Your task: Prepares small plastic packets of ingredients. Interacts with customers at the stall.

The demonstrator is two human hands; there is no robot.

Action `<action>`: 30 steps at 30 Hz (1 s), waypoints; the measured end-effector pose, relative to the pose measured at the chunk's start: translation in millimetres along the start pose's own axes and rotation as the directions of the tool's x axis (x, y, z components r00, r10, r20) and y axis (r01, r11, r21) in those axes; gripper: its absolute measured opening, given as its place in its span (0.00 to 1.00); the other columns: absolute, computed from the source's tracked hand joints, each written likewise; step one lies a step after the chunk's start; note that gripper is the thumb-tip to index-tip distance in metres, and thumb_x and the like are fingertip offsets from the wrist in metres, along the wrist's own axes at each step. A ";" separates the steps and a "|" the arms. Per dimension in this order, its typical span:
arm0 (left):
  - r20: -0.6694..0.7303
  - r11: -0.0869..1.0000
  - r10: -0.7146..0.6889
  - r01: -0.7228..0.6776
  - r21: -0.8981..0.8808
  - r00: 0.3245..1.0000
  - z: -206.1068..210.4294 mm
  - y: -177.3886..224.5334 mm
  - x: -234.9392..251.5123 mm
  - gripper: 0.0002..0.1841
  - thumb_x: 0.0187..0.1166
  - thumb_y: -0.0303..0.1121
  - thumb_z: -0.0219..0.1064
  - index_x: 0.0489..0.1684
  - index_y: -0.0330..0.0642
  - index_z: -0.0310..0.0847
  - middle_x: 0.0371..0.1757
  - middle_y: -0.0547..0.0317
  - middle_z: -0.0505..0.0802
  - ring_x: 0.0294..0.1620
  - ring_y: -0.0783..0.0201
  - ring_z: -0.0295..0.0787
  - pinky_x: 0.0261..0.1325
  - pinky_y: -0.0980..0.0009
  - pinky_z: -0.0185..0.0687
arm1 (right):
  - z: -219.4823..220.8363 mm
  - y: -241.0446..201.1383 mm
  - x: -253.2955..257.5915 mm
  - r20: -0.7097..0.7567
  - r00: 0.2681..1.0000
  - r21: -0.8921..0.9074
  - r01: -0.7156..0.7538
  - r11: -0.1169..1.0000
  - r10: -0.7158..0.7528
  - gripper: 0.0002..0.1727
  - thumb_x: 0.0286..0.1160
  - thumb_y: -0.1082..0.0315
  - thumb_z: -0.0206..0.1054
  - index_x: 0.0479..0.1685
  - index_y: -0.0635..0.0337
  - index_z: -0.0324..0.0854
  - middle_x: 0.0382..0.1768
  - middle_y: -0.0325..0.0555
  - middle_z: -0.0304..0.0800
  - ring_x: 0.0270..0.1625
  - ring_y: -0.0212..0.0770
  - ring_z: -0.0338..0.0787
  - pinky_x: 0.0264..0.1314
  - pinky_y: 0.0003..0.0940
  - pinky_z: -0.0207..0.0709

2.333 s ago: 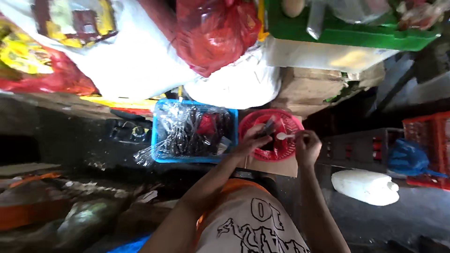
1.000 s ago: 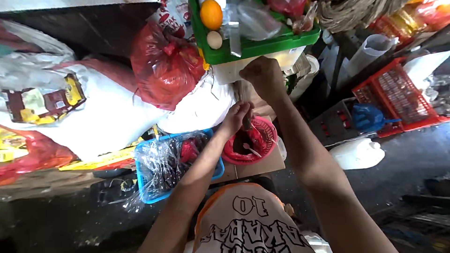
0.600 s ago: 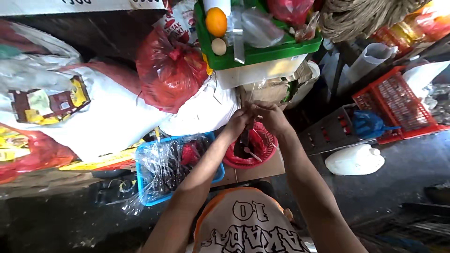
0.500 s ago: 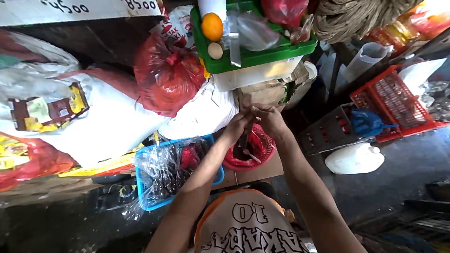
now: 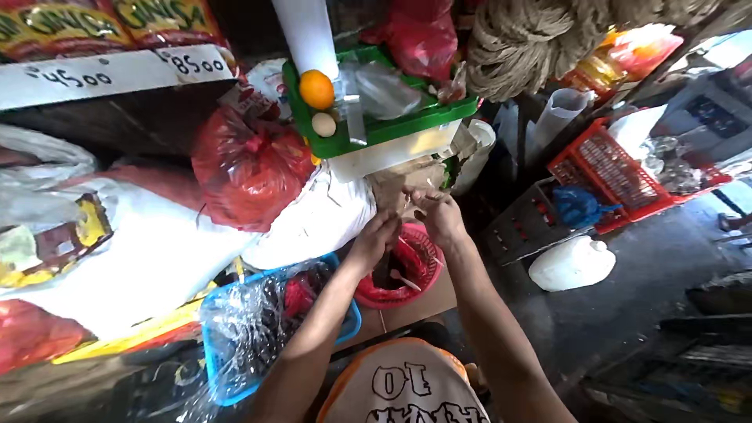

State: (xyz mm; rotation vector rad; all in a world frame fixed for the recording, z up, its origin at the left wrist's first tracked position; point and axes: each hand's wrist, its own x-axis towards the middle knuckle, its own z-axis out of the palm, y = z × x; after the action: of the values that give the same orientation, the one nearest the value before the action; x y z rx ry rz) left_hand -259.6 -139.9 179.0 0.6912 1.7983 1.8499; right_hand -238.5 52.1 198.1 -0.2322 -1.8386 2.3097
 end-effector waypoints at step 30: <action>-0.164 0.941 0.217 -0.161 0.299 0.962 -10.1 -33.4 -52.2 0.07 0.78 0.30 0.66 0.47 0.39 0.86 0.47 0.59 0.92 0.49 0.68 0.88 0.54 0.70 0.87 | 4.0 55.8 -47.0 0.439 0.844 -0.385 0.486 0.784 -0.308 0.13 0.67 0.70 0.77 0.50 0.62 0.92 0.73 0.59 0.80 0.79 0.52 0.77 0.81 0.47 0.74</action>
State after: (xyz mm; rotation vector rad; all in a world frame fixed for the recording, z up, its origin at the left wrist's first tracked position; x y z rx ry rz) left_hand -226.7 -180.1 143.6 0.8368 2.2241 1.8540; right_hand -196.3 25.0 145.1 0.5165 -2.3378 1.6399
